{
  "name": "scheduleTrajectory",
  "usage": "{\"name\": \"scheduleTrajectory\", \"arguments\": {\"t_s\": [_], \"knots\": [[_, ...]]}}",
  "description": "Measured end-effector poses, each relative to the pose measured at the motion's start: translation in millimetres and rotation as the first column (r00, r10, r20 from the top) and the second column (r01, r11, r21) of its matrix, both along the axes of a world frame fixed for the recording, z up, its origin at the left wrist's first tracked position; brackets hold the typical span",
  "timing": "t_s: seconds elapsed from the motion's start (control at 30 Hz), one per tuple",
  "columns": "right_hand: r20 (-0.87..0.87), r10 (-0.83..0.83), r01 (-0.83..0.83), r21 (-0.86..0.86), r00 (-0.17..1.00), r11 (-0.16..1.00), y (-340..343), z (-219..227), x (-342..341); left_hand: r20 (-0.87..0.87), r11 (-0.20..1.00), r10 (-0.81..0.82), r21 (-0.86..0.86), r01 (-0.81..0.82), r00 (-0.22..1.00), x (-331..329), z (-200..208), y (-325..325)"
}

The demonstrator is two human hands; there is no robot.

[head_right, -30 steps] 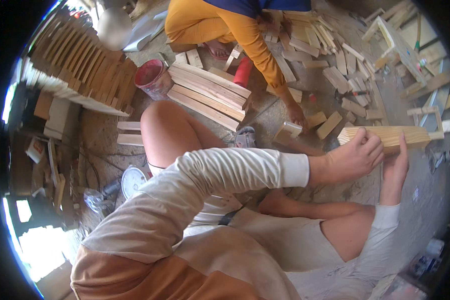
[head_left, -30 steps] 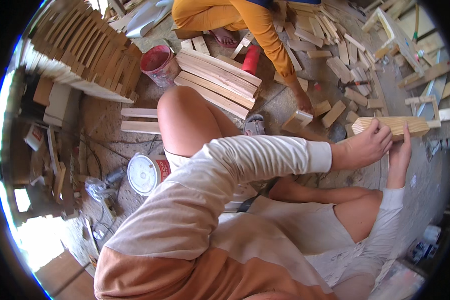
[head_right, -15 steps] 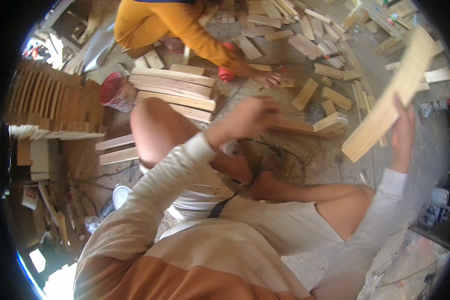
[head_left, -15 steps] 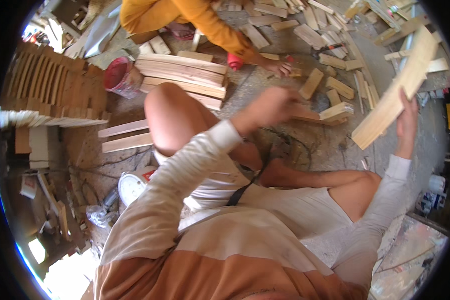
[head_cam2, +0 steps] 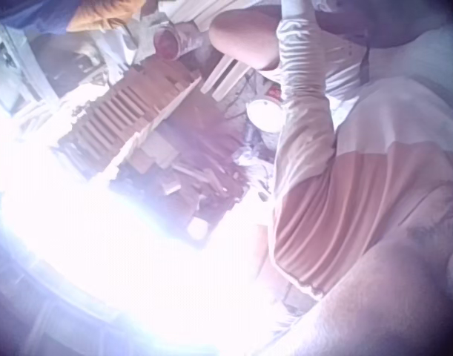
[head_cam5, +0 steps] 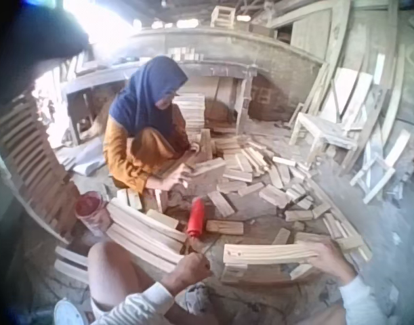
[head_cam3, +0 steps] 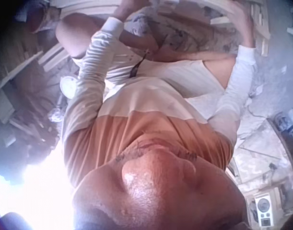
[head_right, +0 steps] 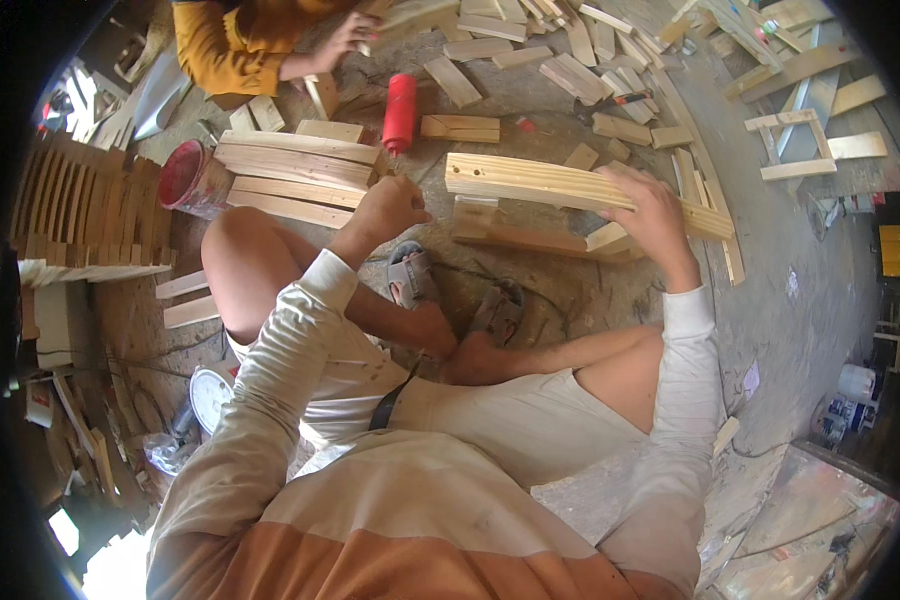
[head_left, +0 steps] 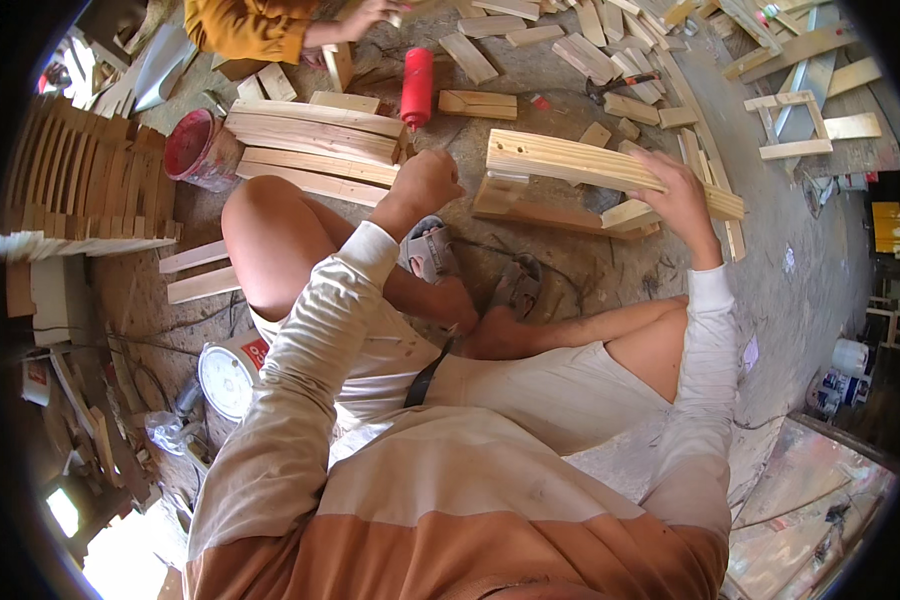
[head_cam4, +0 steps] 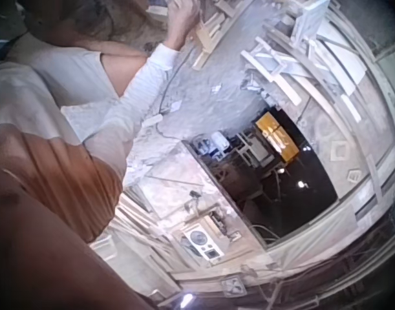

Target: The person assembles wooden frames by applying glue to the joints and securing them with a hammer and nails.

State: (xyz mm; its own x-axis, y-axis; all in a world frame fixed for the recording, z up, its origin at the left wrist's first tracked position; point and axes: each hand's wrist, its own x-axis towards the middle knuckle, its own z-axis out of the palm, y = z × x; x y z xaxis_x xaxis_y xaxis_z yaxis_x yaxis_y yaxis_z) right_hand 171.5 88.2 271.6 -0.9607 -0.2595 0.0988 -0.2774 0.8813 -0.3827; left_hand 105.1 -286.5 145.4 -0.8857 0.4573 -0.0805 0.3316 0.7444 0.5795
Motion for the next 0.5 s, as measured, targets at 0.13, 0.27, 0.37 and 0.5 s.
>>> {"name": "scheduleTrajectory", "arguments": {"t_s": [0.13, 0.27, 0.37, 0.5], "knots": [[0.025, -0.047, 0.048, -0.032, 0.999, 0.998, 1, -6, 0, 0.067, 0.998, 0.059, -0.022, -0.057, 0.996, 4, -10, 16], [-0.016, -0.032, 0.033, 0.072, 0.999, 0.997, 4, -9, -6, 0.039, 0.985, 0.043, -0.167, -0.036, 0.998, 3, -34, 21], [-0.051, 0.009, -0.001, 0.167, 0.999, 0.986, -14, 4, -12, 0.053, 0.983, 0.045, -0.182, -0.035, 0.998, 2, -42, 19], [-0.151, 0.074, -0.026, 0.301, 0.986, 0.953, -32, 8, -17, 0.164, 0.977, 0.017, -0.211, 0.018, 0.986, -4, -46, 16]]}}
